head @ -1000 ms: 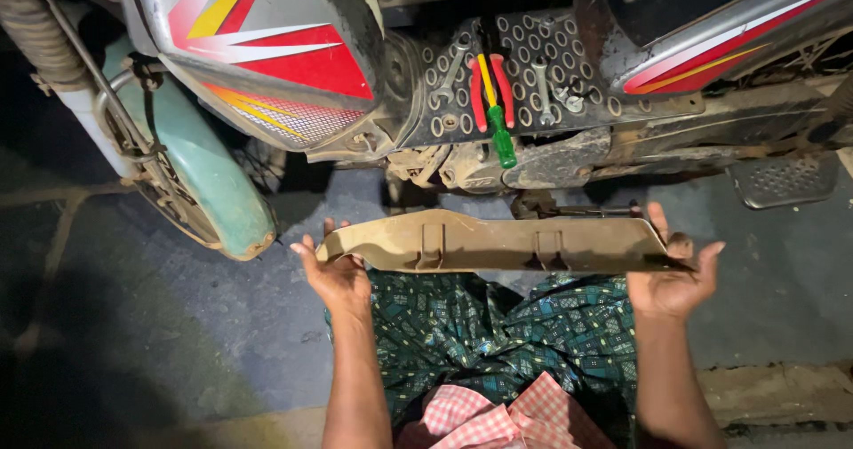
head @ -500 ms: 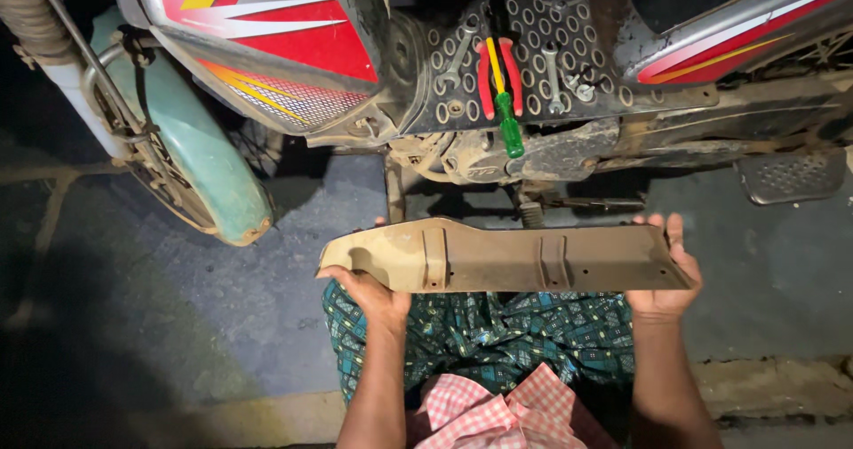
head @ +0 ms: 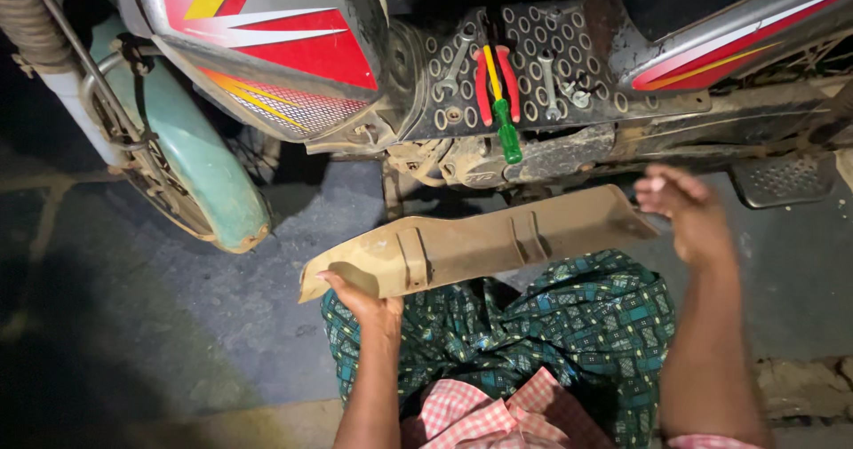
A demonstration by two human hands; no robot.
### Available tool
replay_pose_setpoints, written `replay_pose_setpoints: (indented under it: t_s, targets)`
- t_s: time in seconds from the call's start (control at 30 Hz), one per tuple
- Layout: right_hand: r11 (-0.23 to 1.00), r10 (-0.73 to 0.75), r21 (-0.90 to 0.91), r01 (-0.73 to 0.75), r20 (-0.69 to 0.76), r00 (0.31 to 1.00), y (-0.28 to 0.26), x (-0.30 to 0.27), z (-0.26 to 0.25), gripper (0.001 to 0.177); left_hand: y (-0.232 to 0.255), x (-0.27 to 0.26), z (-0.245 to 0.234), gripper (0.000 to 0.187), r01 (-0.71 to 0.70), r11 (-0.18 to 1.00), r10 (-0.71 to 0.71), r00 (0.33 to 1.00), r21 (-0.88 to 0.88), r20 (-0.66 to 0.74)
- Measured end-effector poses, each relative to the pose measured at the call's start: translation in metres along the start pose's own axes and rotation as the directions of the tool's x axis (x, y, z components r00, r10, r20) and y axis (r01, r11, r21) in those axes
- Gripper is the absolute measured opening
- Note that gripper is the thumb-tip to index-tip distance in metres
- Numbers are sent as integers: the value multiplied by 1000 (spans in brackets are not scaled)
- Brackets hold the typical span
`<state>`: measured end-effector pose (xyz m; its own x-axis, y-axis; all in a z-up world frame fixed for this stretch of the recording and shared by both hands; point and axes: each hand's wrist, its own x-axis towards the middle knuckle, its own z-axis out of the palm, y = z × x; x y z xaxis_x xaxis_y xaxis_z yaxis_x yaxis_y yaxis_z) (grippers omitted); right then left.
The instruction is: The person uses a wrench to loosen and remove bolts from the motorcycle's side panel. After detaching the panel, they set it aside and then use a screwdriver to work on the exposed area underneath.
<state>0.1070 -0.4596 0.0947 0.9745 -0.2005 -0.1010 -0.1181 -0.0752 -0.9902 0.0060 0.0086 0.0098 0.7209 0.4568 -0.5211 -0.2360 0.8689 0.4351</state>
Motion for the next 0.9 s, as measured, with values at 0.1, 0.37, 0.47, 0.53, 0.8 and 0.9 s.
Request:
replay_pose_setpoints:
  t_s: [0.1,0.37,0.47,0.53,0.8,0.9]
  targets:
    - [951,-261,-204,232,-131,956,-59,-2,31,26,6,1,6,96,-15,1000,15,1000,13,1]
    - [326,-771,-705,630,188,609,-135,-6,131,29,-1,2,13,98,-6,1000,6,999,17,37]
    - [328,-757,-723,609,185,627,-137,1,142,33,1,0,14,99,4,1000,-4,999,0,39]
    - [321,-749,-744,586,180,638,-135,6,144,32,2,1,12,99,13,1000,-12,998,-14,69]
    - [338,-647,-817,467,159,746,-131,21,151,19,2,10,12,99,-5,999,7,999,-48,31]
    - [314,-657,-834,453,153,738,-134,20,153,21,2,7,20,99,-1,999,3,999,-48,37]
